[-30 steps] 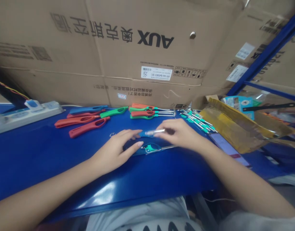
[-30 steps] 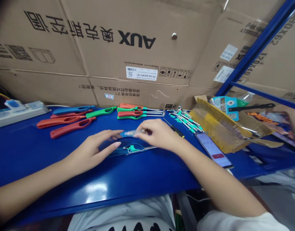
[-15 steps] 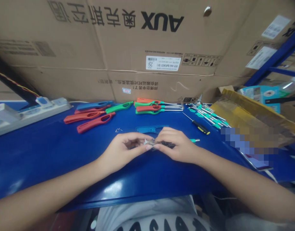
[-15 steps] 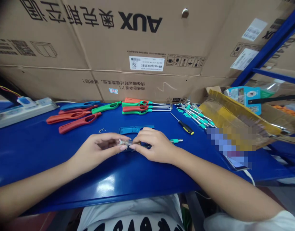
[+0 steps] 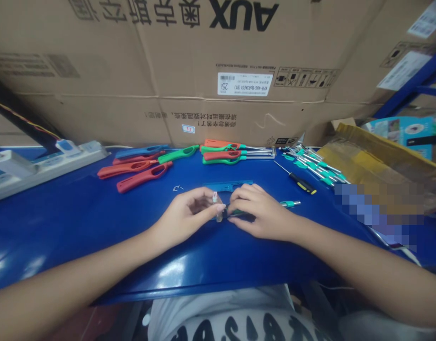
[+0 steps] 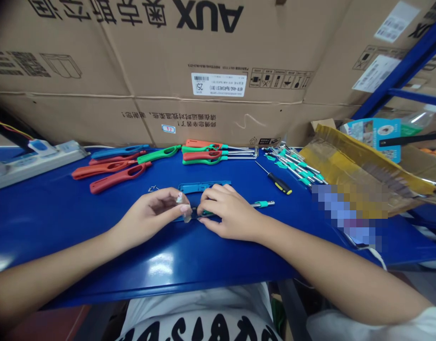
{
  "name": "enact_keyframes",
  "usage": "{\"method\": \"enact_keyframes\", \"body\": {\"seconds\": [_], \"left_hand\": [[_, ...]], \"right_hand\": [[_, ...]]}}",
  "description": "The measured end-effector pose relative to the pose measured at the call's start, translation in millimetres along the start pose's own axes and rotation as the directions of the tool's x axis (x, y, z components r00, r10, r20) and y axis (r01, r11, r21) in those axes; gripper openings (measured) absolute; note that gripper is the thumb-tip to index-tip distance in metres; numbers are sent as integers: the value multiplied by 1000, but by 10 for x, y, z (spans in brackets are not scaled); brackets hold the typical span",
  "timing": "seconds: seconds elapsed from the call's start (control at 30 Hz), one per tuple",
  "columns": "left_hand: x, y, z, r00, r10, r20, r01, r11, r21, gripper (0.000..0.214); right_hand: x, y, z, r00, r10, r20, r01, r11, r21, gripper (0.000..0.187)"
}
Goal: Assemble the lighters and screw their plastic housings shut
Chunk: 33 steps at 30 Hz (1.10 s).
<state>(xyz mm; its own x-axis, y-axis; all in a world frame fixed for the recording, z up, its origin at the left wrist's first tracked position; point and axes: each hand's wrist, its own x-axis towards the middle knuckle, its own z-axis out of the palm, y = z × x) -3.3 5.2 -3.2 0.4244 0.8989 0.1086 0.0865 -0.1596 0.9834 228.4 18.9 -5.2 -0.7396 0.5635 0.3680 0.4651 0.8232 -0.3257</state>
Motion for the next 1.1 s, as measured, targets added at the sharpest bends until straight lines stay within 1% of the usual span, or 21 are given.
{"method": "enact_keyframes", "body": {"seconds": [0.07,0.13,0.17,0.23,0.3,0.37,0.43,0.5,0.53,0.57,0.63,0.77,0.9,1.0,1.1], "left_hand": [[-4,-19,-15,1000,-18,-19,19,998,68,22],[-10,-37,-36,999,-15,-43,22,986,163,25],[-12,-45,-46,999,-3,-47,12,978,209,26],[-10,-56,-65,999,32,-40,-19,957,291,26],[-2,-63,-75,998,56,-23,-45,936,350,26],[9,-73,-80,998,63,-10,-55,921,385,26],[17,-86,-86,998,67,-5,-59,916,397,26],[19,-100,-96,997,72,4,-67,911,406,24],[17,-106,-101,997,73,12,-71,907,415,24],[14,-111,-107,997,74,20,-75,903,423,23],[5,-117,-116,996,82,35,-89,895,438,23],[-5,-109,-118,991,105,79,-130,887,444,26],[-2,-96,-115,991,92,95,-125,883,453,28],[0,-96,-120,992,76,100,-115,876,469,29],[-3,-93,-118,991,74,107,-117,871,477,28]], "right_hand": [[0,12,10,1000,-7,-16,7,999,36,5],[5,21,21,999,11,-36,-6,989,149,5],[9,25,23,998,43,-39,-33,976,214,5],[21,34,19,988,150,-25,-134,937,322,5],[37,47,6,957,289,25,-275,876,397,6],[54,68,-12,912,395,111,-394,770,502,11],[68,97,-26,867,448,217,-475,613,632,21],[78,131,-37,837,455,305,-514,461,724,32],[80,147,-41,829,450,331,-521,408,749,36],[81,162,-45,827,441,347,-522,378,765,38],[76,183,-53,836,413,361,-513,357,780,39],[55,184,-70,855,352,382,-498,349,794,38],[48,166,-63,852,353,386,-503,349,791,37],[46,170,-38,857,359,369,-493,365,790,37],[35,182,-14,874,342,344,-470,420,777,36]]}}
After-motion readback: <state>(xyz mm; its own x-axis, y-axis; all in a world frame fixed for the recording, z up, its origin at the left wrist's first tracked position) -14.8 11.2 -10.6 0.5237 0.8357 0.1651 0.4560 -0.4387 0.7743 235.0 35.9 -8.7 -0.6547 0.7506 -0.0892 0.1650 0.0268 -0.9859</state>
